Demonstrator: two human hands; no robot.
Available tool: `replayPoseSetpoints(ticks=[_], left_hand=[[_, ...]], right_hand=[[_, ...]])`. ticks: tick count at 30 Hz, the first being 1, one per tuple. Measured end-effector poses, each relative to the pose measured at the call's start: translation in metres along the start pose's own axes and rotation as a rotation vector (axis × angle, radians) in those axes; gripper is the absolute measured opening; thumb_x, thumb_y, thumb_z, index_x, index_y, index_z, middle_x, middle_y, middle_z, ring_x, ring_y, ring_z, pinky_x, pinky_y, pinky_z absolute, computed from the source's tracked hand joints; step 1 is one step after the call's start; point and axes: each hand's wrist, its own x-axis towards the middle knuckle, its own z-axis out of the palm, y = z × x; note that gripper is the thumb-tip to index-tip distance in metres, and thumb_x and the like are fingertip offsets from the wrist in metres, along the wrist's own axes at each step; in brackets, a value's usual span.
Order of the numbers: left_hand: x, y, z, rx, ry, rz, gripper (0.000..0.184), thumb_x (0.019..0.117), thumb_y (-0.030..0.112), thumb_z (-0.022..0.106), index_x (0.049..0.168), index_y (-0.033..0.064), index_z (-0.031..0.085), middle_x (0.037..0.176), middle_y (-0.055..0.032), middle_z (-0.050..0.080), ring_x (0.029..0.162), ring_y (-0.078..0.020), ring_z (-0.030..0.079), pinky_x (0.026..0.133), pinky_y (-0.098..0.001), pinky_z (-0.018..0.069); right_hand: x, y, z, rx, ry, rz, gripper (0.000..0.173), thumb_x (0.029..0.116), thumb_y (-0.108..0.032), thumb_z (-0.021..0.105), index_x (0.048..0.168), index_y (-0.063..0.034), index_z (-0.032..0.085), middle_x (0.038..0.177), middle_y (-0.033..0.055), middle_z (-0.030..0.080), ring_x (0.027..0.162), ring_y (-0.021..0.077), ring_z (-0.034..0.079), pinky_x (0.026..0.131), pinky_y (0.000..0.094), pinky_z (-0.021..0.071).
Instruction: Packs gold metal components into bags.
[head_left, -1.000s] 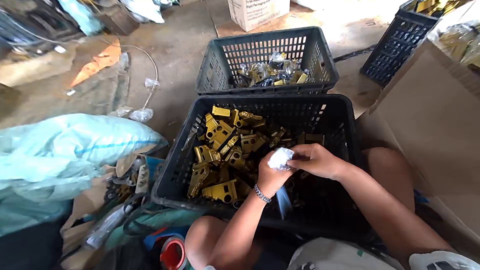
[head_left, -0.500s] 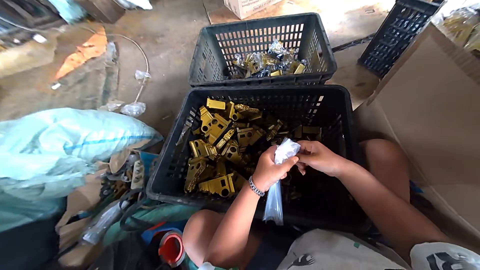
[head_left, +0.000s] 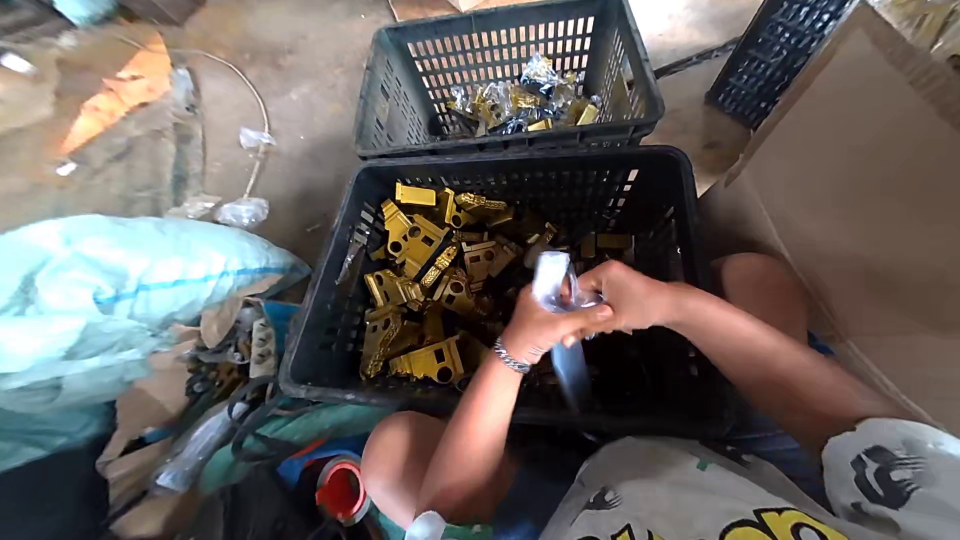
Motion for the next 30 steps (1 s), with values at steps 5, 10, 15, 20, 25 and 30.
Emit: replayPoseSetpoints(ticks=[5, 10, 15, 20, 25, 30], left_hand=[[0.005, 0.003, -0.045, 0.579, 0.222, 0.411, 0.022, 0.0783, -0.002, 0.075, 0.095, -0.0003, 0.061, 0.082, -0.0045, 0.061, 0.072, -0.0075, 0.060, 0.067, -0.0237, 0.0534], [0.010, -0.005, -0.049, 0.672, 0.329, 0.452, 0.016, 0.0874, -0.004, 0.061, 0.101, -0.0025, 0.069, 0.097, -0.0093, 0.072, 0.087, -0.0090, 0.069, 0.082, -0.0266, 0.0566], [0.012, 0.000, -0.039, 0.607, 0.451, 0.329, 0.021, 0.0890, 0.004, 0.073, 0.109, -0.0029, 0.067, 0.098, -0.0092, 0.071, 0.085, -0.0081, 0.067, 0.079, -0.0258, 0.0565], [0.013, -0.001, -0.044, 0.617, 0.530, 0.286, 0.024, 0.0875, 0.007, 0.076, 0.108, -0.0017, 0.069, 0.096, -0.0101, 0.070, 0.083, -0.0105, 0.067, 0.078, -0.0295, 0.0566], [0.015, -0.003, -0.045, 0.695, 0.575, 0.352, 0.024, 0.0922, 0.012, 0.072, 0.110, -0.0046, 0.072, 0.098, -0.0148, 0.073, 0.088, -0.0145, 0.070, 0.084, -0.0330, 0.0562], [0.012, -0.010, -0.048, 0.844, 0.499, 0.403, 0.029, 0.0894, 0.005, 0.070, 0.114, -0.0084, 0.071, 0.104, -0.0220, 0.074, 0.096, -0.0280, 0.073, 0.091, -0.0430, 0.0573]], right_hand=[[0.015, 0.017, -0.030, 0.093, 0.249, 0.068, 0.027, 0.0837, -0.008, 0.081, 0.078, -0.0065, 0.055, 0.061, 0.0012, 0.061, 0.044, 0.0081, 0.055, 0.043, 0.0251, 0.0496], [0.007, 0.091, 0.037, -0.694, -0.466, 0.723, 0.066, 0.0983, -0.033, 0.069, 0.142, 0.0117, 0.049, 0.146, 0.0388, 0.044, 0.136, 0.0554, 0.044, 0.108, 0.0719, 0.0357], [0.000, 0.099, 0.054, -0.689, -0.403, 0.666, 0.073, 0.0844, 0.011, 0.071, 0.151, 0.0031, 0.042, 0.163, 0.0354, 0.011, 0.128, 0.0607, 0.047, 0.098, 0.0687, 0.0471], [-0.019, 0.035, -0.003, -0.094, 0.177, 0.204, 0.071, 0.0871, 0.000, 0.073, 0.152, -0.0080, 0.046, 0.148, 0.0199, 0.050, 0.121, 0.0302, 0.061, 0.097, 0.0410, 0.0547], [-0.027, 0.043, -0.003, 0.914, 0.237, 0.067, 0.074, 0.0972, -0.007, 0.041, 0.163, -0.0268, 0.012, 0.133, 0.0111, 0.064, 0.105, 0.0223, 0.070, 0.083, 0.0363, 0.0608], [-0.010, 0.039, 0.004, 1.302, 0.271, 0.046, 0.059, 0.1063, -0.054, 0.012, 0.144, -0.0222, 0.044, 0.128, 0.0135, 0.067, 0.084, 0.0236, 0.072, 0.060, 0.0336, 0.0587]])
